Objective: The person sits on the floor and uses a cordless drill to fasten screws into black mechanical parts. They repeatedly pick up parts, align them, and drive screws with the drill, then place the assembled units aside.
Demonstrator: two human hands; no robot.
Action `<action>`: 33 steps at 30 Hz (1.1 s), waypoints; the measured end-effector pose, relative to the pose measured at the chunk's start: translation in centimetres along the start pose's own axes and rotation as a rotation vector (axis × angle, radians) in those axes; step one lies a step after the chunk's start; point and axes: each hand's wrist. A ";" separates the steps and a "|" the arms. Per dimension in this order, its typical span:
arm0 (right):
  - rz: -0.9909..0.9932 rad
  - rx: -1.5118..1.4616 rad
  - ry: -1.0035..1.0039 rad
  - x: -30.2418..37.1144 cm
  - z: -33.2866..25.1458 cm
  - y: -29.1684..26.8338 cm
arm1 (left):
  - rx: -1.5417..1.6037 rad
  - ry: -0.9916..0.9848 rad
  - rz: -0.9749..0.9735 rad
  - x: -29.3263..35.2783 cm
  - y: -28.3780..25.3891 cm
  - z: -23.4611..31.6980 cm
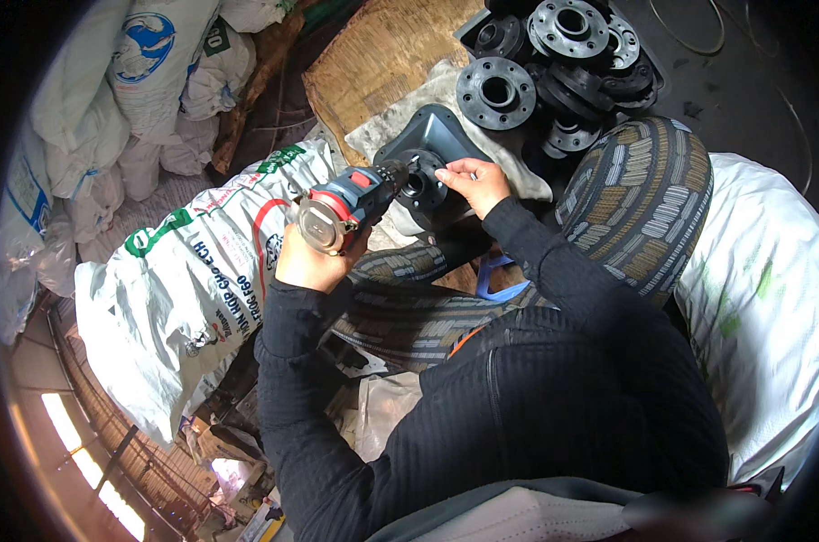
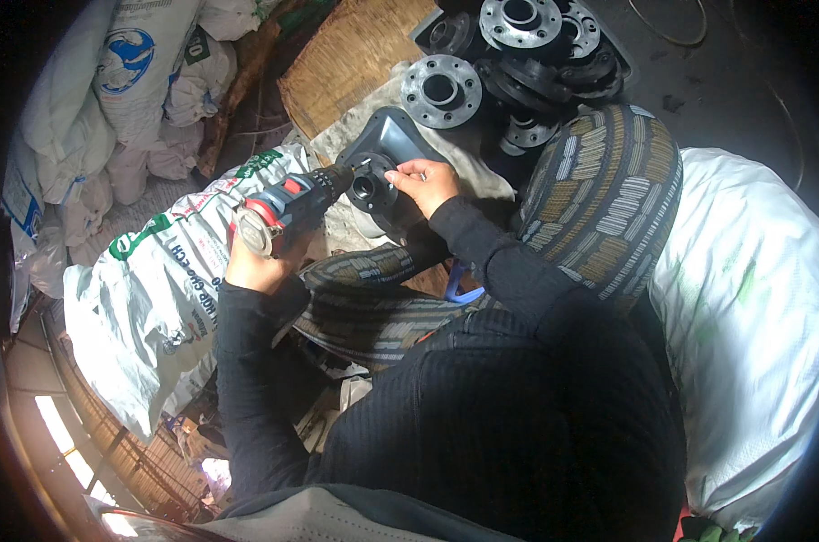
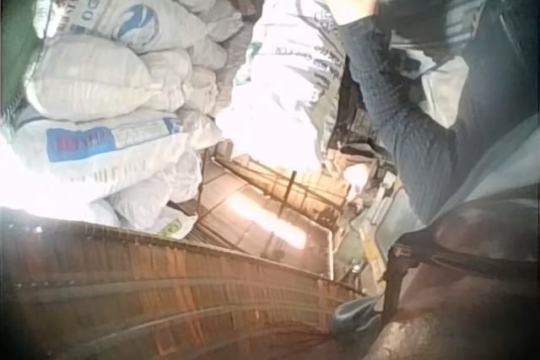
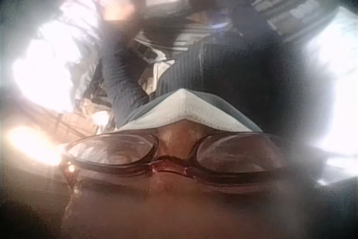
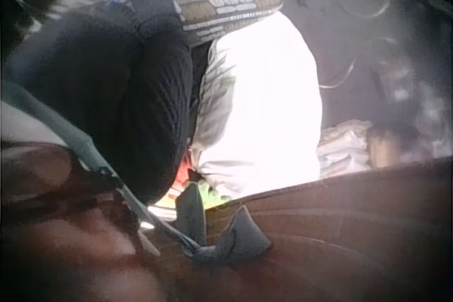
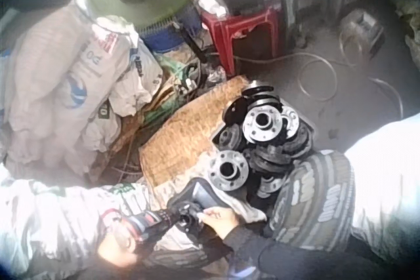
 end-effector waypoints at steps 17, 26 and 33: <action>-0.014 0.117 0.040 0.3 -1.0 -0.4 | 0.071 0.050 -0.084 -1.9 0.8 -1.7; -0.015 0.152 -0.028 -0.3 -1.7 0.1 | 0.033 -0.027 0.076 1.3 2.1 -1.7; 0.044 0.252 -0.132 -0.5 -1.4 -1.2 | -0.115 0.057 -0.038 14.6 5.2 0.9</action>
Point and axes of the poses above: each hand's wrist, its own x-axis away from the middle knuckle, its own y-axis out of the palm, z = x × y, and after that the axes turned 6 degrees about y, right-handed
